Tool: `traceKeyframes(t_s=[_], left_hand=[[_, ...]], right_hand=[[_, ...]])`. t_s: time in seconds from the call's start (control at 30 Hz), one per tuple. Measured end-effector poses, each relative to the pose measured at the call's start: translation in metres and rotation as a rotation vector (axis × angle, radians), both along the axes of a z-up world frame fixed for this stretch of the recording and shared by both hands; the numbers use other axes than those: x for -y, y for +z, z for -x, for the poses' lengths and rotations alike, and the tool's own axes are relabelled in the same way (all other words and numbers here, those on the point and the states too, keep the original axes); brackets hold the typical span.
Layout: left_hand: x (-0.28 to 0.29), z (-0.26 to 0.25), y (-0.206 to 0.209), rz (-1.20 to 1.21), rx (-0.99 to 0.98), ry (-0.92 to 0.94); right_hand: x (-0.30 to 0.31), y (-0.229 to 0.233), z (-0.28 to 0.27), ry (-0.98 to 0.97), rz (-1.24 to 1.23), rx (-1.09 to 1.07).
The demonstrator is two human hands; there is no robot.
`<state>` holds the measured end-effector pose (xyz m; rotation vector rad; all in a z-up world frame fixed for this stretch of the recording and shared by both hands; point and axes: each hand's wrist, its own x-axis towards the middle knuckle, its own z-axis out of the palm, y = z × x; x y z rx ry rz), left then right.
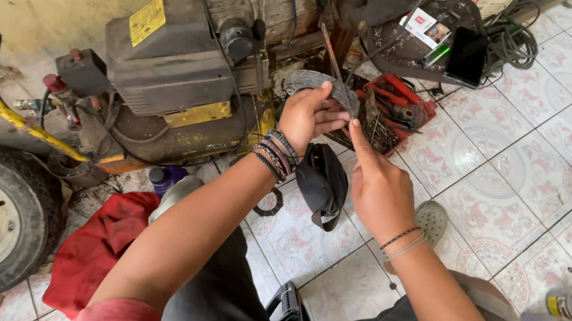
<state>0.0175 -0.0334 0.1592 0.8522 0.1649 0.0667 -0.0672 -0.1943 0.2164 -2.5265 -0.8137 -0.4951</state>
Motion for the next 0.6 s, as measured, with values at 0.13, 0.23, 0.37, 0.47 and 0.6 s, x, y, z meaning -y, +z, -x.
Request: traceKeyframes(t_s=[0.13,0.23,0.37,0.47,0.6], left_hand=[[-0.002,-0.024,-0.018,-0.039,-0.008,0.061],[-0.005,-0.037,-0.039,-0.114,-0.051,0.074],[-0.006,-0.043,-0.053,-0.225,-0.116,0.104],[-0.017,-0.048,-0.068,-0.334,-0.129,0.092],[-0.022,-0.048,-0.070,-0.249,-0.147,0.100]], right_hand=[[0.000,-0.026,-0.043,0.055,-0.030,-0.073],[-0.008,-0.055,-0.061,0.064,-0.130,-0.262],[-0.014,-0.080,-0.075,0.075,-0.214,-0.284],[-0.015,-0.077,-0.080,0.069,-0.226,-0.297],[-0.023,-0.072,-0.083,0.091,-0.244,-0.356]])
